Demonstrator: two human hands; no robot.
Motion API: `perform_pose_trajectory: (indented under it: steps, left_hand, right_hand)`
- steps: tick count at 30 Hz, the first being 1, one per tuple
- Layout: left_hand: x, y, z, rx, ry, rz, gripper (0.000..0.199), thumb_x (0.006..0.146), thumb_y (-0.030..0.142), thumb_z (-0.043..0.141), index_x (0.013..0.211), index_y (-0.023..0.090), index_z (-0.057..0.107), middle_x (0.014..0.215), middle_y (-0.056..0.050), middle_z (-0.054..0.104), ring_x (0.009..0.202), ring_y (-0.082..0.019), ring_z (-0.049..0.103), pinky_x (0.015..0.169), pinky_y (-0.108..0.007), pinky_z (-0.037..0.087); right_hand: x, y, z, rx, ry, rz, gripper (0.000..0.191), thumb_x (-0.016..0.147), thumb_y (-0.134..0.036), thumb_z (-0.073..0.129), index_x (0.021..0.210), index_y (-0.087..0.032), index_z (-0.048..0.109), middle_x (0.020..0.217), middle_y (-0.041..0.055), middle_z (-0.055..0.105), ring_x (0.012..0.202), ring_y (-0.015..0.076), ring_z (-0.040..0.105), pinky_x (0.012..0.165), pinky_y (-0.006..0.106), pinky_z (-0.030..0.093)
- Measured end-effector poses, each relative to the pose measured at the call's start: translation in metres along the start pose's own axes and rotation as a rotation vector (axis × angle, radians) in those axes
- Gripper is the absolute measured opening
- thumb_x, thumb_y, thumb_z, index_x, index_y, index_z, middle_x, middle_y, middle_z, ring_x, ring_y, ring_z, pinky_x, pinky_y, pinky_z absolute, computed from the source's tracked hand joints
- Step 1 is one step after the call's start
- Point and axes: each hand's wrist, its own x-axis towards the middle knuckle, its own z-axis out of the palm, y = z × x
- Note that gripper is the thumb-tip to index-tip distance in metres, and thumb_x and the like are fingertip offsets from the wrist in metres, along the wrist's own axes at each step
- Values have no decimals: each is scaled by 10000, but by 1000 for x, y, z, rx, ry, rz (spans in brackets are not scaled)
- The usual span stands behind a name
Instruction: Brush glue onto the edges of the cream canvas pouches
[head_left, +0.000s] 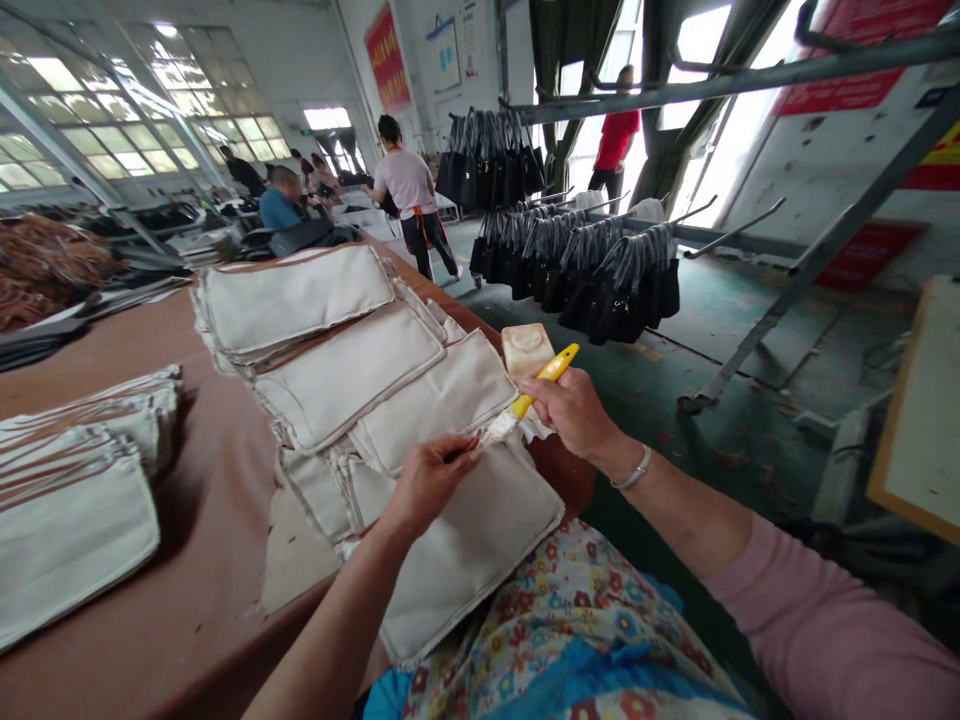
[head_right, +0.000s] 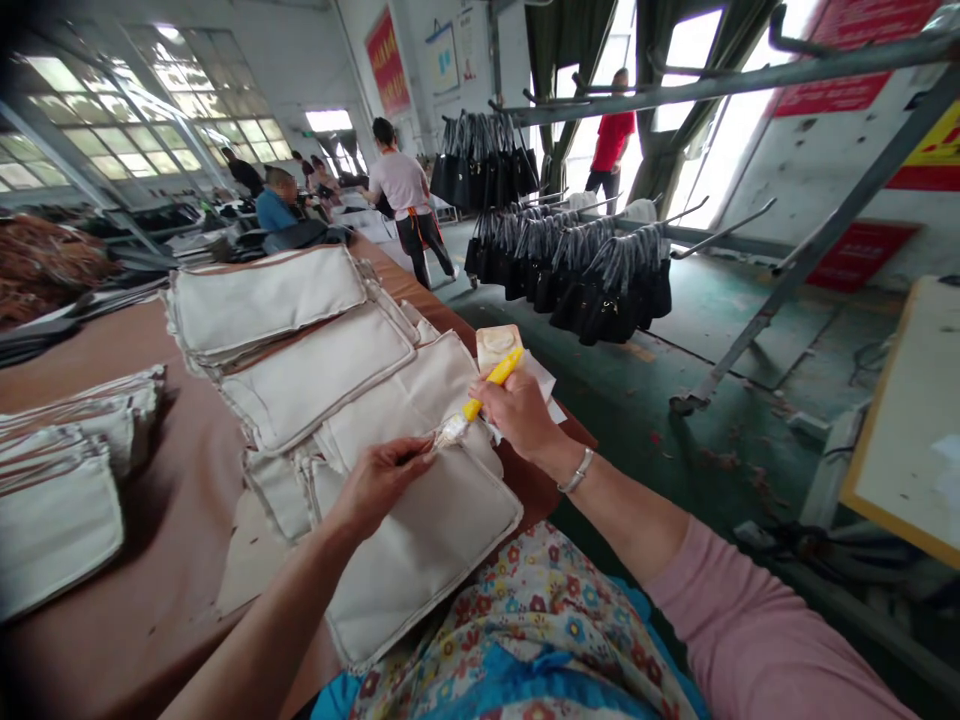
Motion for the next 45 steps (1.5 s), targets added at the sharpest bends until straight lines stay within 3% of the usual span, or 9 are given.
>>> perform_pose_trajectory:
  steps: [5,9,15,19,24,29,34,40,45]
  left_hand:
    - [-6,4,4,24,-15,61,343,823,431,706,1047,186,791,1008,-43,774,912,-224,680,760,-270,512]
    - [-11,2,9,144,36,137,274,867,389,670,1008,187,790,947,-42,765,865,-201,674,733,-258,497]
    - [-29,3,19,372,150,424,206,934,317,612,992,191,764,858,-46,707,786,-154,658,707,-244,489]
    - [-34,3,22,442,183,503,167,917,319,638,931,196,749,786,-30,680,718,-140,641,660,-235,481]
    - [-36,7,24,434,207,400,130,859,316,687,820,199,731,723,-7,709,655,-142,647,608,-231,471]
    - [-39,18,26,404,156,345,175,830,341,703,752,187,729,672,-2,696,610,-136,617,583,-229,450]
    - [-38,26,20,331,79,240,203,821,370,719,774,174,748,679,-4,691,625,-131,596,570,-218,438]
    - [-33,104,-21,93,55,278,334,809,456,754,700,144,702,565,22,579,466,-76,475,412,-180,322]
    - [-24,175,-77,-228,153,723,471,874,561,655,603,183,579,486,31,550,363,-101,449,357,-223,379]
  right_hand:
    - [1,-1,-2,-207,66,-216,200,861,-346,673,744,-197,608,476,-63,463,442,107,402,464,240,337]
    - [-11,-14,-7,-310,-9,-221,220,892,-367,654,748,-201,631,497,-52,484,446,122,422,469,255,348]
    - [-9,-20,-13,-425,103,-334,213,895,-375,639,784,-193,647,526,-37,512,483,138,469,512,265,391]
    - [-7,-21,-12,-224,8,-185,212,844,-379,681,784,-184,619,468,-63,471,416,103,396,436,233,322]
    - [-11,-34,-13,15,-214,149,216,731,-338,734,764,-178,592,415,-91,407,332,60,265,346,206,172]
    - [-8,-36,-17,91,-84,111,186,706,-275,729,711,-176,572,396,-97,383,322,43,236,339,188,145]
    - [-9,-27,-16,172,-214,223,195,732,-297,745,700,-156,615,370,-86,385,293,47,231,322,189,157]
    - [-3,-50,-39,404,12,81,142,778,-229,683,674,-162,614,394,-87,373,306,50,230,315,184,233]
    - [-11,-72,-53,541,89,67,106,777,-200,677,699,-162,618,421,-91,370,334,49,228,330,171,277]
